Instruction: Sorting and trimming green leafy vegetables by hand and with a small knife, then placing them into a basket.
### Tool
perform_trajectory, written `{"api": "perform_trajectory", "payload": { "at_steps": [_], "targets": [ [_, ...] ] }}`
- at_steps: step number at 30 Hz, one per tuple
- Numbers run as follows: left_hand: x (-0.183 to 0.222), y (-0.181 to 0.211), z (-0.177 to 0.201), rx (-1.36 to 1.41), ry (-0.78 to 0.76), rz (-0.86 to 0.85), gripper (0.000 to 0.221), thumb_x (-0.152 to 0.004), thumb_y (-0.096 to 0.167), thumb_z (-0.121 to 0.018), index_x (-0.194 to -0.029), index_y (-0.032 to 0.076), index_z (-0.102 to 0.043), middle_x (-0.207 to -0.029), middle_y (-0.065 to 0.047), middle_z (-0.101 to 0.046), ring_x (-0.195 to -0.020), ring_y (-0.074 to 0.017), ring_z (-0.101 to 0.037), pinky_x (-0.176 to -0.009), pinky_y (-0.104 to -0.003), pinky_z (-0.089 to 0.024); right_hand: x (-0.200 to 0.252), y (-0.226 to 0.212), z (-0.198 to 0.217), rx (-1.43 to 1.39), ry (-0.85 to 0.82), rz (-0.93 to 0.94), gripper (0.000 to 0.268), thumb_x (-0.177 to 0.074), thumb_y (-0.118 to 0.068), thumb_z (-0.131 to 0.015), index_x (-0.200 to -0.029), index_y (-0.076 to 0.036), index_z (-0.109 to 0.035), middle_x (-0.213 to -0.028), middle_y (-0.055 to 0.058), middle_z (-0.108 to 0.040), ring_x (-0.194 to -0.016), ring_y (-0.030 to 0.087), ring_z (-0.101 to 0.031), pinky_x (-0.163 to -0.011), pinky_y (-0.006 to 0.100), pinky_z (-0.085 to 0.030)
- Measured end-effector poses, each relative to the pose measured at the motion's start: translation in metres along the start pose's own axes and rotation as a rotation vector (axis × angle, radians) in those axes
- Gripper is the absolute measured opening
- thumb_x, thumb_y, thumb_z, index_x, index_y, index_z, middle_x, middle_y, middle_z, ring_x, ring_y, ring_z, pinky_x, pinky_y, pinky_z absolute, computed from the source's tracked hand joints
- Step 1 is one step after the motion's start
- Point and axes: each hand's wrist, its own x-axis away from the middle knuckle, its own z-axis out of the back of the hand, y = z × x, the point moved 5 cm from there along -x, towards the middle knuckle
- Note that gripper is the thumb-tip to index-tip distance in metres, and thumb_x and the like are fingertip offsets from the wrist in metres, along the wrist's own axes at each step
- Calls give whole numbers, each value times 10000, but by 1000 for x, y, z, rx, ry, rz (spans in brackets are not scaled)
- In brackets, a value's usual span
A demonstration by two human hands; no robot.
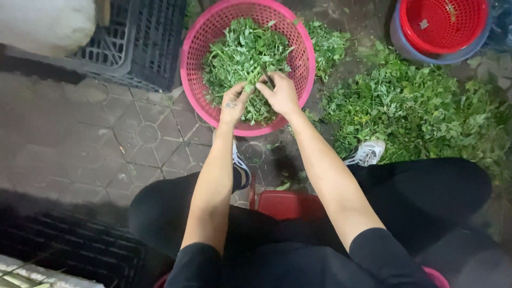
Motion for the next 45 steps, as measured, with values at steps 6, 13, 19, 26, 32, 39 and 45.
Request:
{"api": "perform_trajectory", "payload": {
  "at_steps": [6, 13, 19, 26, 32, 39, 45],
  "targets": [
    [7, 19, 0, 43, -25, 81, 117, -1092, 150, -758, -1148, 133, -858, -940, 23, -785, -975, -55, -628, -986, -347, -574, 17, -16, 32, -393, -81, -235, 177, -1062, -278, -764, -1156, -130, -738, -885, -12, -635, -772, 128, -623, -679, 299, -534],
    [9, 21, -1, 120, -78, 195, 114, -1071, 162, -786, -1139, 101, -854, -933, -75, -826, -840, -101, -741, -827, -285, -653, 36, 2, 62, -948, -174, -431, 130, -1105, -219, -755, -1136, -143, -654, -671, -74, -425, -484, 35, -406, -483, 226, -408],
    [-15, -41, 42, -785, 200, -255, 1060, -810, 436, -1044, -1604, -62, -551, -1488, -442, -592, -1432, -576, -554, -1281, -618, -385, 59, -21, 97, -926, -104, -365, 135, -1092, -152, -769, -1184, -105, -682, -669, -62, -448, -483, 29, -405, -471, 226, -412],
    [18, 32, -70, 805, -350, 468, 279, -1078, 99, -756, -1264, -101, -702, -1219, -337, -728, -1263, -447, -676, -1248, -513, -436, 85, 16, 76, -774, 34, -366, 177, -1049, -154, -829, -1182, -77, -740, -783, -18, -510, -509, 59, -540, -474, 232, -477],
    [19, -17, -102, -225, -238, 254, 65, -961, 324, -857, -995, 269, -856, -873, 12, -816, -932, -165, -805, -916, -319, -594, 119, 56, 100, -288, 44, -208, 182, -1049, -190, -784, -1122, -25, -763, -932, 196, -796, -899, 316, -812, -756, 451, -646],
    [39, -56, -75, -958, 205, -351, 1030, -829, 623, -976, -1570, 13, -603, -1526, -308, -618, -1402, -459, -622, -1199, -609, -466, 193, 339, 106, -885, 884, -708, 291, -961, -171, -791, -1202, -211, -632, -911, -1, -614, -501, 173, -567, -341, 315, -502],
    [57, -141, -104, -1414, -363, -276, 669, -908, 469, -737, -1537, 262, -637, -1541, 12, -662, -1368, -255, -655, -1231, -652, -405, 132, 262, 105, -510, 679, -857, 531, -998, -270, -825, -1441, -24, -667, -1219, 127, -742, -627, 120, -637, -487, 296, -649]
  ]
}}
